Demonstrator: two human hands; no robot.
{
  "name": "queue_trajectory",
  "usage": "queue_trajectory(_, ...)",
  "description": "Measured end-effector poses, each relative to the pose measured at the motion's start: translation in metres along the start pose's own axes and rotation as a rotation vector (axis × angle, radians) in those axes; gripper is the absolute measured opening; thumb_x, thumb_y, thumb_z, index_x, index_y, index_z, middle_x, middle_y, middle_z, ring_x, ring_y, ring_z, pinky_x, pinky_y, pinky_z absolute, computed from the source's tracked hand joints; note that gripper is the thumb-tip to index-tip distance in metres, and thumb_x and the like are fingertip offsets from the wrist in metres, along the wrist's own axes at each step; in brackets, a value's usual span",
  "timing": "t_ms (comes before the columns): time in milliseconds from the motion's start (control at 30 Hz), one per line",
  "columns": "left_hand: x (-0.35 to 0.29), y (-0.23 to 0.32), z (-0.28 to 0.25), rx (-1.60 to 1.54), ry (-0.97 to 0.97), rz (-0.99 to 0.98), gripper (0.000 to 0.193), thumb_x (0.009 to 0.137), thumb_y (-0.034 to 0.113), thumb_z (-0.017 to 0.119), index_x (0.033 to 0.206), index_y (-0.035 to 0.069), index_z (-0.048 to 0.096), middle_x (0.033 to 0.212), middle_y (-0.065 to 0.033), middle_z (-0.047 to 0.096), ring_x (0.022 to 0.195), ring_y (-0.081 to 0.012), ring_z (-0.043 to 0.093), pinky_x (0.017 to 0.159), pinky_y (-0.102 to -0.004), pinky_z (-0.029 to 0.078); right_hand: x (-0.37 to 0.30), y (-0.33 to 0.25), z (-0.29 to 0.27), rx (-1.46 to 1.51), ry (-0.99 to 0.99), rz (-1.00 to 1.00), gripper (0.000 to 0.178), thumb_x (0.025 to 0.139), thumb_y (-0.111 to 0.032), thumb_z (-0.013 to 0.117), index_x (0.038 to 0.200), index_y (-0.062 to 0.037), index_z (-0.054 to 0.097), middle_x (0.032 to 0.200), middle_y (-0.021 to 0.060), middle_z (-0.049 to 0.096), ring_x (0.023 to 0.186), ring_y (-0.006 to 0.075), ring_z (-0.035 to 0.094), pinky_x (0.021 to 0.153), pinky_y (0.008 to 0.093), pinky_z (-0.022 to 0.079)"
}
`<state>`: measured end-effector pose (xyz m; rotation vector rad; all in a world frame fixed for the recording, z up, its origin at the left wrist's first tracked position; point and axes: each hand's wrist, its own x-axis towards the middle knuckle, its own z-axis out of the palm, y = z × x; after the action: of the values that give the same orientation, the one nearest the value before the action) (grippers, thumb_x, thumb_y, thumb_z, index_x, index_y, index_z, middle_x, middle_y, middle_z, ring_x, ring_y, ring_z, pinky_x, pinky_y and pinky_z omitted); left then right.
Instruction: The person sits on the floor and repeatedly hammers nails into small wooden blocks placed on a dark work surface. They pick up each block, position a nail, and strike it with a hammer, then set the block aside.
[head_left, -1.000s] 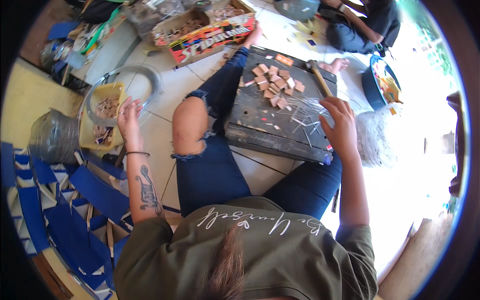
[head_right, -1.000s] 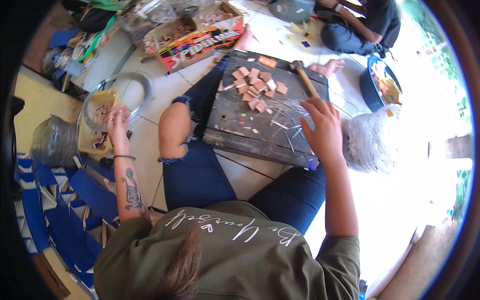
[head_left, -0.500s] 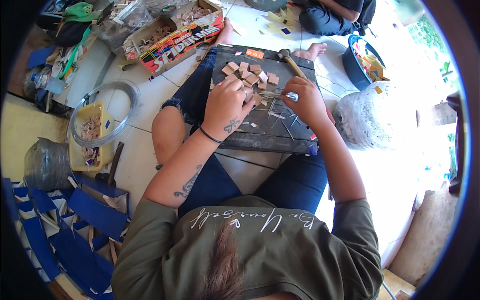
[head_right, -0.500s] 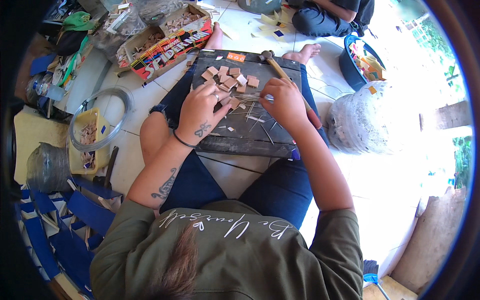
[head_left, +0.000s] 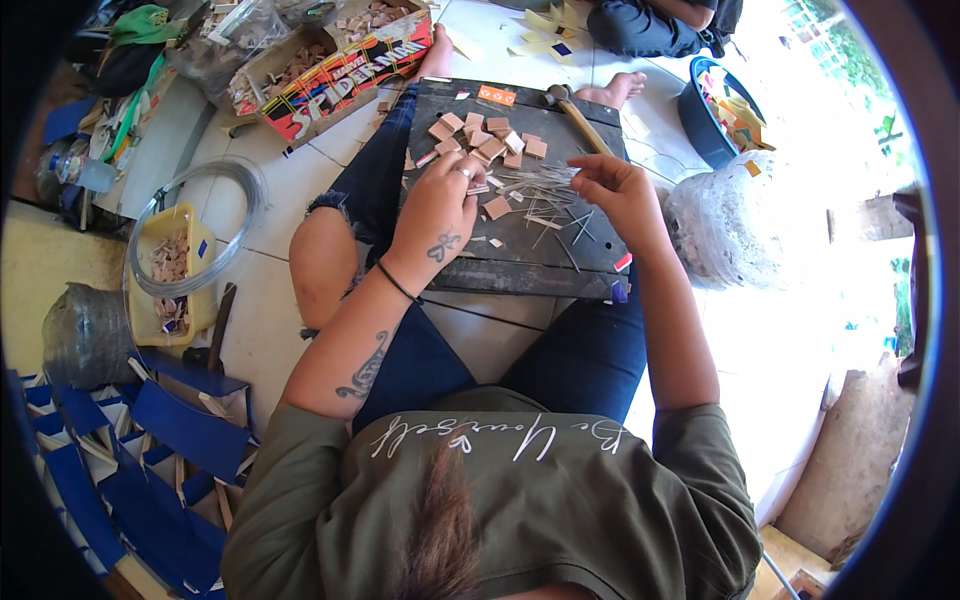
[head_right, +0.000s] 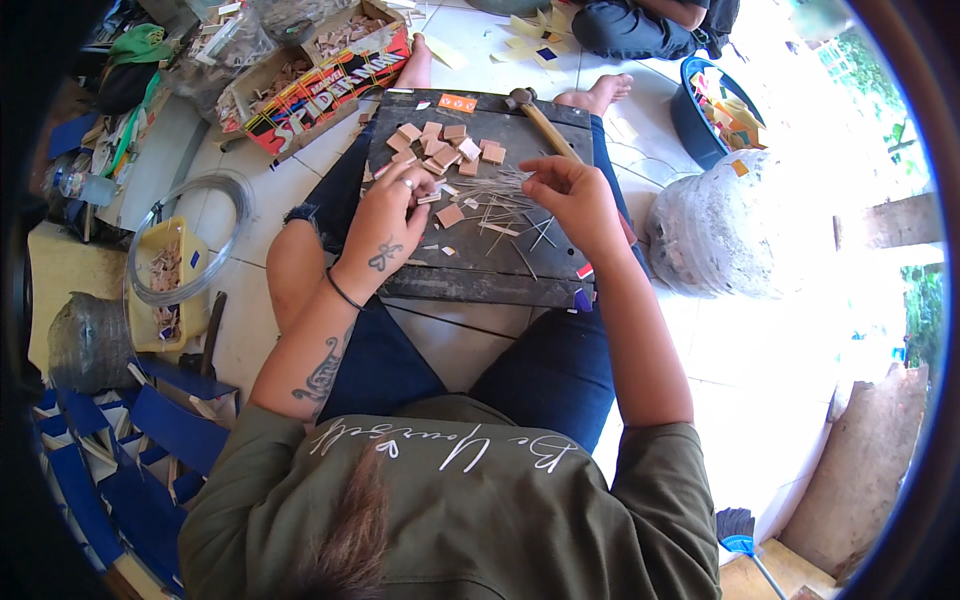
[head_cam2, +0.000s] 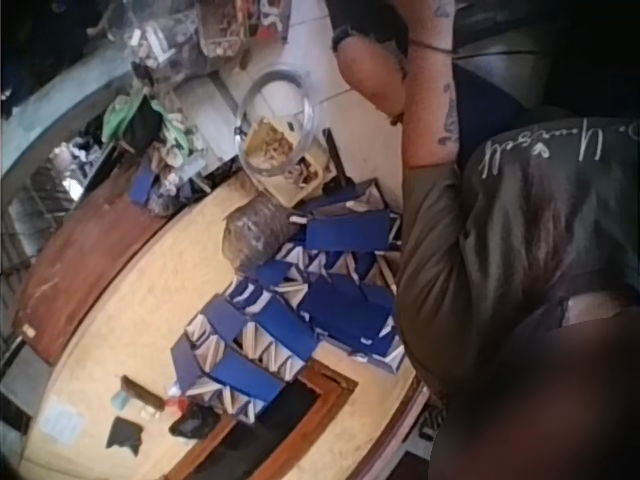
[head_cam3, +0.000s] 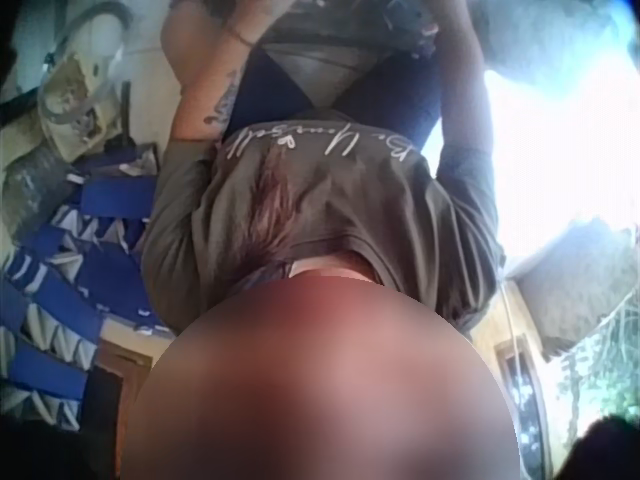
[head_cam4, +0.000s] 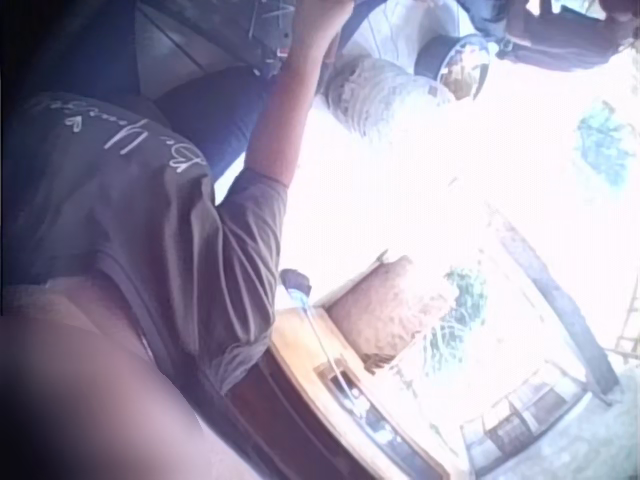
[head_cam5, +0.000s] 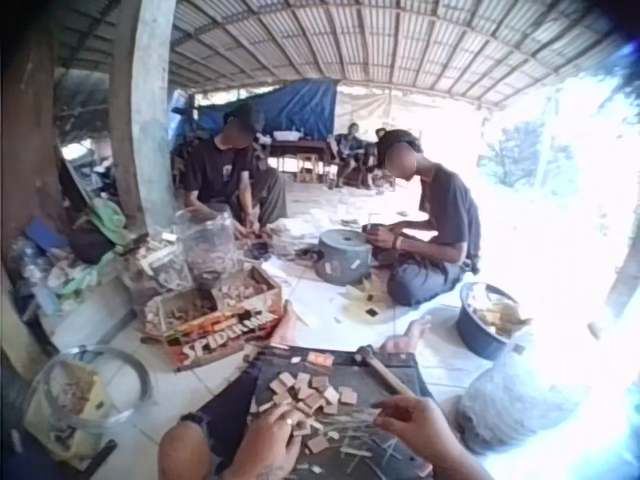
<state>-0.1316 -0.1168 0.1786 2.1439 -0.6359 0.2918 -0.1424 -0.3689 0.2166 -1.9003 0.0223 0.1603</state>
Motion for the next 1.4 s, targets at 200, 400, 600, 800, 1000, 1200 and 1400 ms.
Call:
queue_trajectory(200, -0.025, 0.018, -0.004, -0.264, -0.016, -0.104, 0.022, 0.083, -0.003, 0.063, 0.103, 0.005, 0.061, 0.089, -0.0118, 0.058, 0.073, -0.0245, 0.062, 0.066, -0.0338, 0.051, -0.010, 0.001, 0.002, 0.242, -0.016, 0.013, 0.024, 0.088, -0.007, 0.066, 0.110, 0.0019, 0.067, 0.093, 0.0043, 0.068, 0.086, 0.0092, 0.061, 0.080, 0.0241, 0.048)
queue_trajectory(400, -0.036, 0.037, 0.009, -0.247, 0.028, 0.024, 0.019, 0.082, -0.002, 0.068, 0.100, 0.003, 0.064, 0.087, -0.0081, 0.064, 0.079, -0.0207, 0.063, 0.071, -0.0327, 0.051, -0.015, 0.000, 0.016, 0.550, -0.111, 0.078, 0.012, 0.090, -0.011, 0.066, 0.096, -0.0011, 0.067, 0.093, 0.0047, 0.069, 0.086, 0.0104, 0.063, 0.079, 0.0238, 0.047)
queue_trajectory(600, -0.034, 0.033, 0.024, -0.018, 0.069, 0.089, 0.017, 0.077, 0.007, 0.075, 0.092, 0.008, 0.067, 0.081, -0.0031, 0.066, 0.082, -0.0223, 0.060, 0.076, -0.0361, 0.045, -0.032, -0.005, 0.038, 0.326, -0.010, -0.058, 0.008, 0.088, -0.007, 0.069, 0.094, -0.0025, 0.066, 0.085, 0.0002, 0.067, 0.079, 0.0068, 0.061, 0.073, 0.0216, 0.047)
queue_trajectory(800, -0.037, 0.030, 0.022, -0.084, 0.051, -0.006, 0.009, 0.074, 0.011, 0.078, 0.079, 0.008, 0.071, 0.082, -0.0015, 0.067, 0.083, -0.0229, 0.059, 0.079, -0.0369, 0.043, -0.045, -0.001, 0.058, 0.007, 0.147, -0.190, 0.011, 0.083, -0.002, 0.073, 0.091, -0.0012, 0.066, 0.082, 0.0013, 0.068, 0.074, 0.0065, 0.063, 0.071, 0.0229, 0.051)
queue_trajectory(1000, -0.035, 0.029, 0.023, -0.105, 0.059, 0.020, 0.009, 0.073, 0.010, 0.077, 0.077, 0.008, 0.069, 0.086, -0.0002, 0.066, 0.084, -0.0240, 0.057, 0.079, -0.0384, 0.043, -0.049, 0.000, 0.066, -0.104, 0.201, -0.315, 0.011, 0.081, -0.003, 0.074, 0.089, -0.0009, 0.066, 0.080, 0.0050, 0.070, 0.074, 0.0099, 0.067, 0.070, 0.0249, 0.052)
queue_trajectory(1200, -0.036, 0.028, 0.023, -0.104, 0.047, 0.018, 0.010, 0.072, 0.010, 0.078, 0.077, 0.008, 0.069, 0.088, -0.0003, 0.068, 0.084, -0.0238, 0.057, 0.079, -0.0382, 0.043, -0.052, -0.004, 0.065, -0.231, 0.196, -0.309, 0.011, 0.083, -0.003, 0.074, 0.092, 0.0002, 0.067, 0.086, 0.0048, 0.072, 0.081, 0.0092, 0.068, 0.076, 0.0246, 0.053)
queue_trajectory(1400, -0.036, 0.028, 0.023, -0.114, 0.059, 0.026, 0.010, 0.072, 0.010, 0.078, 0.077, 0.009, 0.069, 0.085, 0.0002, 0.067, 0.084, -0.0230, 0.057, 0.080, -0.0370, 0.042, -0.051, -0.006, 0.066, -0.270, 0.188, -0.354, 0.011, 0.083, -0.003, 0.074, 0.091, 0.0001, 0.067, 0.085, 0.0056, 0.072, 0.080, 0.0103, 0.069, 0.075, 0.0252, 0.053)
